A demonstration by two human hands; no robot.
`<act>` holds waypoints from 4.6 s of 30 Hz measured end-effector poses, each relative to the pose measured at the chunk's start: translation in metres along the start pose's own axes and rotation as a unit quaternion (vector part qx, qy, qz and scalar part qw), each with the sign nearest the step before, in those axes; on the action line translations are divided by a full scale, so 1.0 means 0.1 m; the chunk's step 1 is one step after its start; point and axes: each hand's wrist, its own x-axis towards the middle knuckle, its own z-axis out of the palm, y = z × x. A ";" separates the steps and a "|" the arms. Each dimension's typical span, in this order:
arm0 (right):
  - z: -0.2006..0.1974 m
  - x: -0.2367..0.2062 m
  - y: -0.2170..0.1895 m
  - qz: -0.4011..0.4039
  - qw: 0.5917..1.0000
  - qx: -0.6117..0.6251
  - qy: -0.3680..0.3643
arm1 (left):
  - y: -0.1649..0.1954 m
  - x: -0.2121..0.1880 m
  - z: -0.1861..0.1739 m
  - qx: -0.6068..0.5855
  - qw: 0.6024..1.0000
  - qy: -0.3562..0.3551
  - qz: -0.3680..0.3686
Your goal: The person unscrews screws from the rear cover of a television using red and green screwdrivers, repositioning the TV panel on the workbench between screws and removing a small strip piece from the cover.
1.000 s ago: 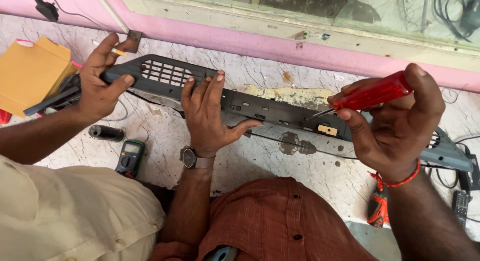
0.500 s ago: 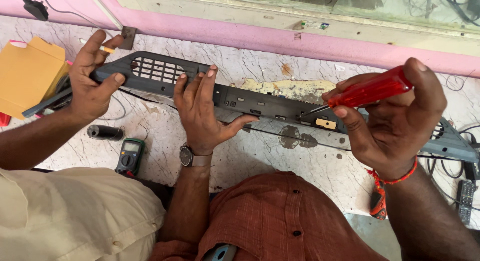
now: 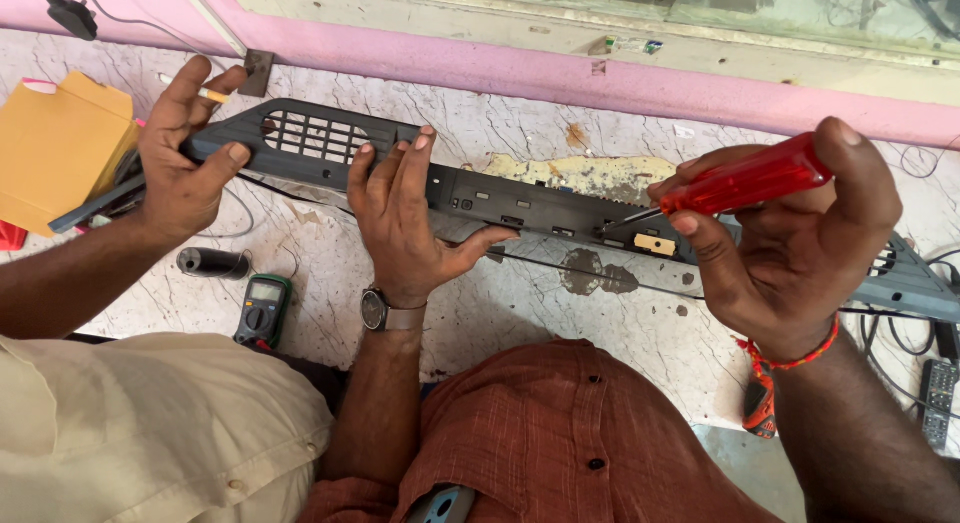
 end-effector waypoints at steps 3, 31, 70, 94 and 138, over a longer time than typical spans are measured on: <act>-0.01 0.08 -0.04 -0.008 1.000 0.012 -0.013 | 0.00 0.01 0.00 0.004 1.000 -0.001 0.000; -0.13 0.65 -0.29 0.015 0.986 0.115 -0.121 | 0.73 0.68 -0.08 -0.353 0.913 -0.205 -0.014; 0.16 0.12 0.26 0.201 0.952 0.229 -0.033 | 0.81 0.72 0.24 -0.483 0.837 -0.228 -0.121; 0.18 0.16 0.12 0.167 0.973 0.155 -0.036 | 0.78 0.71 0.21 -0.464 0.840 -0.240 -0.148; 0.18 0.10 0.27 0.159 0.971 0.172 -0.049 | 0.73 0.74 0.31 -0.431 0.860 -0.255 -0.096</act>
